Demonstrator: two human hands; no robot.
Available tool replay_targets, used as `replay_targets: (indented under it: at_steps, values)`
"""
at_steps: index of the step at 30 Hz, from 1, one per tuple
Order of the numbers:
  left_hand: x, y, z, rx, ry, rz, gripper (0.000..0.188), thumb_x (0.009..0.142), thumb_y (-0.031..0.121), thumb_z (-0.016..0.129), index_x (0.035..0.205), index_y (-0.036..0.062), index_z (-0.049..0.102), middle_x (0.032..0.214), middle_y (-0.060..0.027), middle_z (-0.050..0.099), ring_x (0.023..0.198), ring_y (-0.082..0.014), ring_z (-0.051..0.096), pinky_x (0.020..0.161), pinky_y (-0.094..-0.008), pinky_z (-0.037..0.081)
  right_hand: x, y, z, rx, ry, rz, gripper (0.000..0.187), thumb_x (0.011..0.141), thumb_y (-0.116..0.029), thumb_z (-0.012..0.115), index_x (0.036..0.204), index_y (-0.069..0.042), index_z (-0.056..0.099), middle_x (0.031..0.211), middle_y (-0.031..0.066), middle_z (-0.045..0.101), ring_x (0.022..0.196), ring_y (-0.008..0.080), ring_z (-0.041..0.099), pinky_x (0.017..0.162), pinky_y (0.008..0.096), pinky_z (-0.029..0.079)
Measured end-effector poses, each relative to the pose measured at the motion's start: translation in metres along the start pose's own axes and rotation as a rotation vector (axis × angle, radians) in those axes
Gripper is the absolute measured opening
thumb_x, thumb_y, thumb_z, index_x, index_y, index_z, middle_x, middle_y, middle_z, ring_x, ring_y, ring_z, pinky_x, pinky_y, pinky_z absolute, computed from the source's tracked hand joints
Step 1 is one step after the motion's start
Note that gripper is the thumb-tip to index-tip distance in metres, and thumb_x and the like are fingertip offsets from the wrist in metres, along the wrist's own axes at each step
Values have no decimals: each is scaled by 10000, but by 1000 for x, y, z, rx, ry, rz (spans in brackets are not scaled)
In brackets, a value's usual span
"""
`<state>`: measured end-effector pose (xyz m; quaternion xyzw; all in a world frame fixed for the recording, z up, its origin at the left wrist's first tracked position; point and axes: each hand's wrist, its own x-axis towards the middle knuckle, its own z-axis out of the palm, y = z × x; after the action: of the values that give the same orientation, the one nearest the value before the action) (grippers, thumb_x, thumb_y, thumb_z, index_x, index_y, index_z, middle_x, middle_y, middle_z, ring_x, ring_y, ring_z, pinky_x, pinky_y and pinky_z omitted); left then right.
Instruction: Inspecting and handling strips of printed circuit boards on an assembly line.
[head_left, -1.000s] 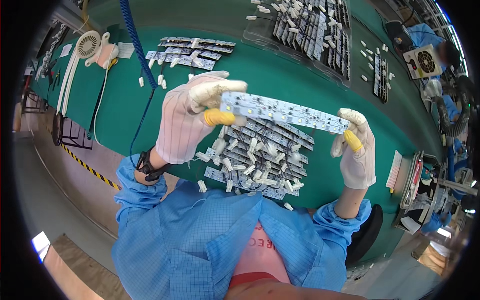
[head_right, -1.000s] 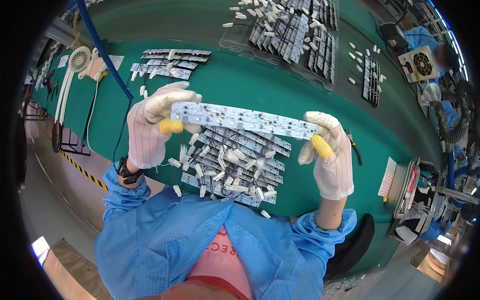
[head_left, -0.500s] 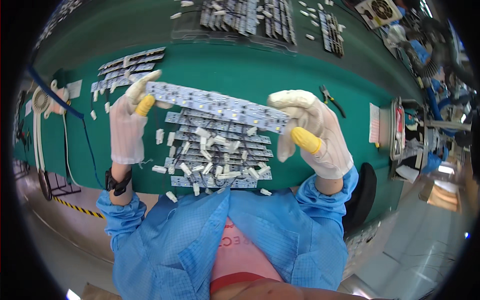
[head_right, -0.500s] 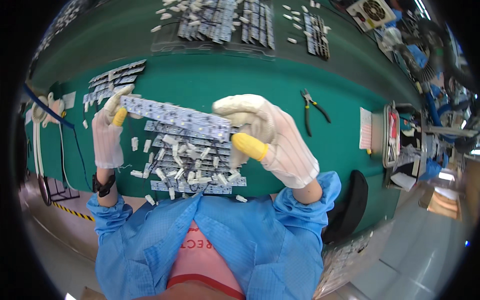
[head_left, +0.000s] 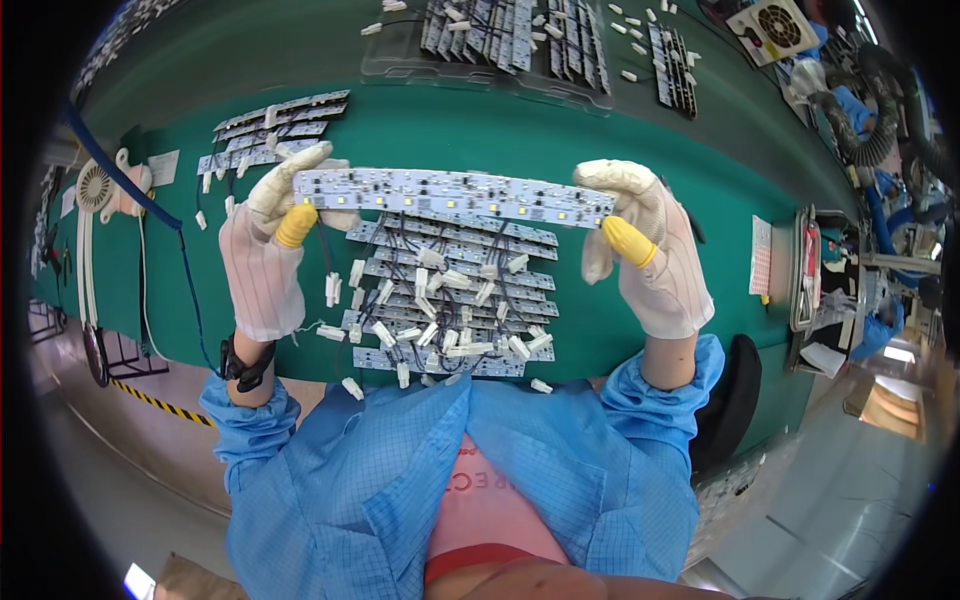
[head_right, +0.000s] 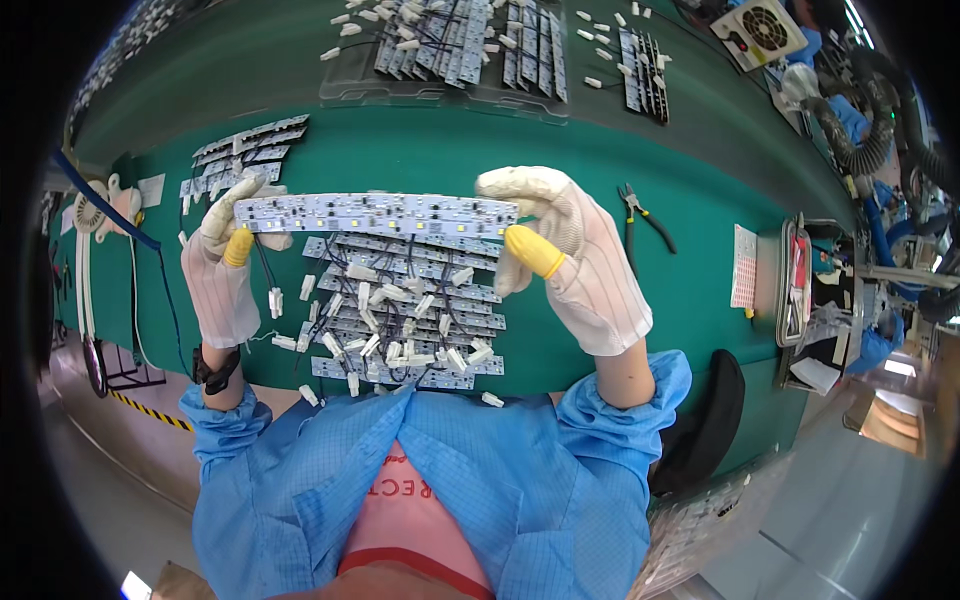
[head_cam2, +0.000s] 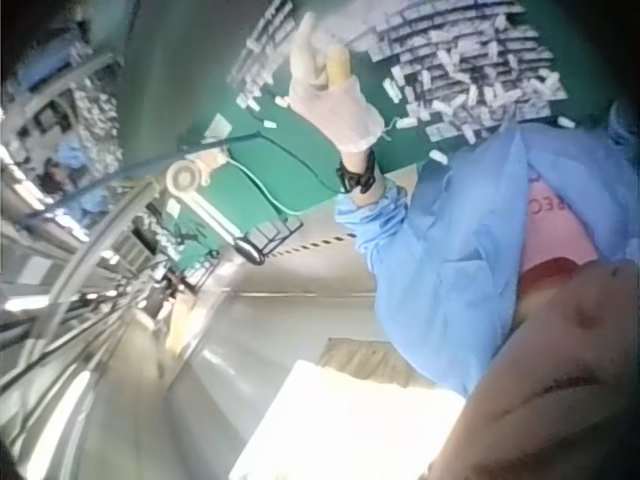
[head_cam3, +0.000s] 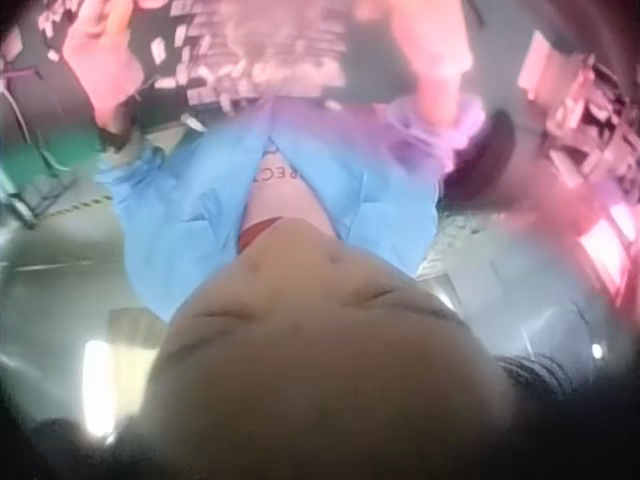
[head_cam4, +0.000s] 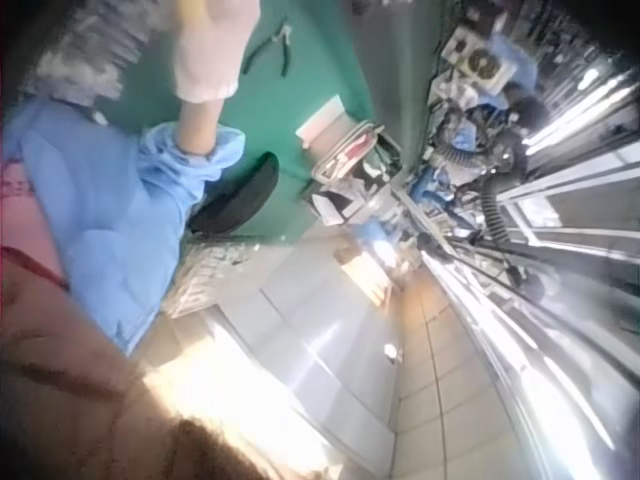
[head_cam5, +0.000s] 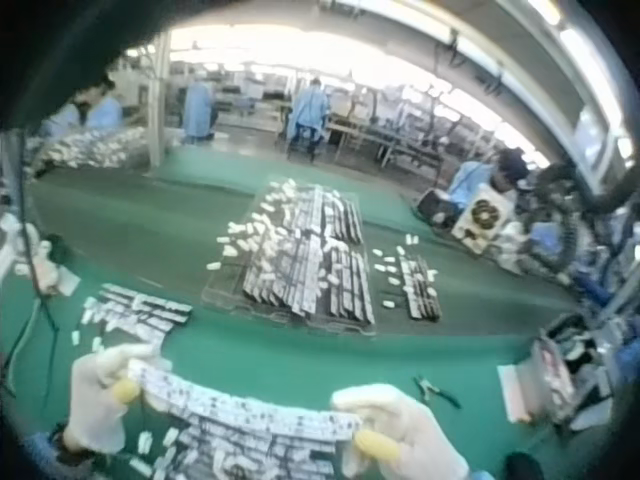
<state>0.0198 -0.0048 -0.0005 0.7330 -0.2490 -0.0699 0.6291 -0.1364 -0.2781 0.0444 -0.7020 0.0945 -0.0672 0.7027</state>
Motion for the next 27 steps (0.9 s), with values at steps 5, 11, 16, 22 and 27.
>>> replay_targets:
  at_steps: [5,11,16,22,27]
  values:
    - [-6,12,4,-301,-89,48,545,841,253,686,1258,-55,518,1053,-138,659,807,-157,663,779,-251,504,10,10,-1,-44,47,-7,662,819,-440,671,1226,46,481,675,40,563,546,97,514,504,208,382]
    - [-2,17,-5,82,-128,179,619,812,461,660,1128,-68,604,907,-129,698,1003,-194,621,986,-362,412,15,15,3,-59,70,32,854,763,-636,642,1235,56,480,701,43,553,538,83,492,489,196,374]
    - [-1,17,-7,16,-152,126,569,811,449,660,1087,-48,627,862,-123,704,1071,-227,595,1076,-421,320,17,13,6,-97,111,60,943,708,-705,645,1236,58,477,890,76,574,581,81,515,517,191,397]
    - [0,-3,-10,-309,-248,69,485,872,398,626,1096,-29,577,940,-164,686,950,-234,657,1094,-448,313,19,20,6,-79,122,-20,709,816,-565,635,1191,24,515,815,55,575,571,89,519,534,191,415]
    - [-2,-4,-7,-177,-214,-18,422,907,354,593,1050,-40,555,1156,-203,628,822,-194,681,839,-295,480,15,23,-9,-272,84,-1,518,927,-511,501,1004,-4,569,661,28,558,508,86,527,466,198,420]
